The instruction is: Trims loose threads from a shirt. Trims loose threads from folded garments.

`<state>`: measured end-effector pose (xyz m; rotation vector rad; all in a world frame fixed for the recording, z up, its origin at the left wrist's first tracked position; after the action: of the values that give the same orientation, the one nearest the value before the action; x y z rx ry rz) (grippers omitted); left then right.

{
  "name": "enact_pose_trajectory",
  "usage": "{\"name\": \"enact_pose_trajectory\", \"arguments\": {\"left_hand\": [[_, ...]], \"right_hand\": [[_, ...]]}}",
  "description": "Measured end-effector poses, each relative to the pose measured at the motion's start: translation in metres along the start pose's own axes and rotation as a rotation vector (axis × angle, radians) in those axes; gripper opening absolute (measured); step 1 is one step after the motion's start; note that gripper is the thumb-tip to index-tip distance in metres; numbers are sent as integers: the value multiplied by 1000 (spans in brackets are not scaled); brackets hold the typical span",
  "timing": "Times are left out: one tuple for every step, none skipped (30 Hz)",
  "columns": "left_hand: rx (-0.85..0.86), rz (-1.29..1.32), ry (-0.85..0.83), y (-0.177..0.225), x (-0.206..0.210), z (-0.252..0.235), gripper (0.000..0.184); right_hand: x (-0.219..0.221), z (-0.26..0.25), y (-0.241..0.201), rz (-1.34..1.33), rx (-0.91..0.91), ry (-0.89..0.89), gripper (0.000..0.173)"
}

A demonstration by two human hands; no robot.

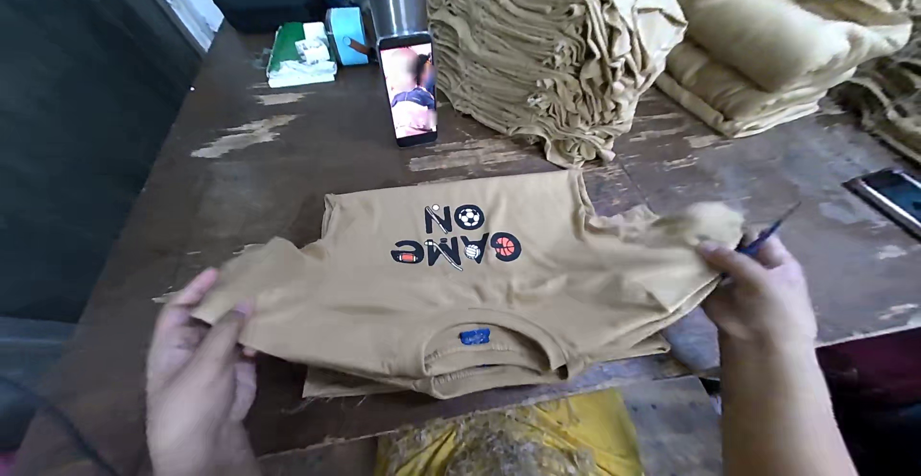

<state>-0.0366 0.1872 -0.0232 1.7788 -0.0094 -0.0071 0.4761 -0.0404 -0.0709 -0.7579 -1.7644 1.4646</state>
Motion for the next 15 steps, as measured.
{"name": "enact_pose_trajectory", "arguments": {"left_hand": [[47,9,-22,12,3,-8,40],[99,9,-38,25,5,-16,40],[152,3,-46,36,5,-22,40],[205,0,-45,45,3,-26,40],[254,-2,-34,52,1,-28,42],[292,-9,-28,54,-2,-27,44],[312,-30,-31,49,-5,-25,46],[301,-74,-37,39,-9,-19,50],[262,-122,-38,23,-14,-12,55],[204,-172,-27,3,-19,-3,57],[142,-223,-15,-16,-24,6,59],[90,-271,-6,-32,-28,16,62],[50,-316,-5,-42,-31,24,64],[38,-375,-16,-44,-34,29,66],[44,-466,-28,-41,-36,32,68]], "right_hand": [[4,-7,-15,-18,-39,-5,32],[8,-12,-31,-38,-86,-2,29],[11,-16,-46,-61,-137,2,28],[13,-18,-59,-80,-189,12,28],[12,-18,-68,-83,-232,26,29],[10,-16,-73,-78,-259,38,29],[8,-13,-71,-66,-267,46,30],[4,-9,-62,-41,-246,48,30],[-1,-5,-46,-12,-197,31,32],[-8,-2,-23,1,-126,13,33],[-15,2,2,14,-45,4,35],[-23,7,24,29,40,4,36],[-30,11,38,40,101,11,35],[-36,15,43,53,123,16,34],[-40,17,42,79,120,15,32]]}}
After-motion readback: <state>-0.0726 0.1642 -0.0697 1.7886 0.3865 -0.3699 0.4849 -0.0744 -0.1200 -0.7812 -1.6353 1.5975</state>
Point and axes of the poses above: each hand's wrist, its own z-axis away from the middle knuckle, its own x-axis out of the palm, y = z × x, the point moved 7 cm from there along -z, towards the middle knuckle, and after that the axes turned 2 degrees about x, right-handed, at the moved point
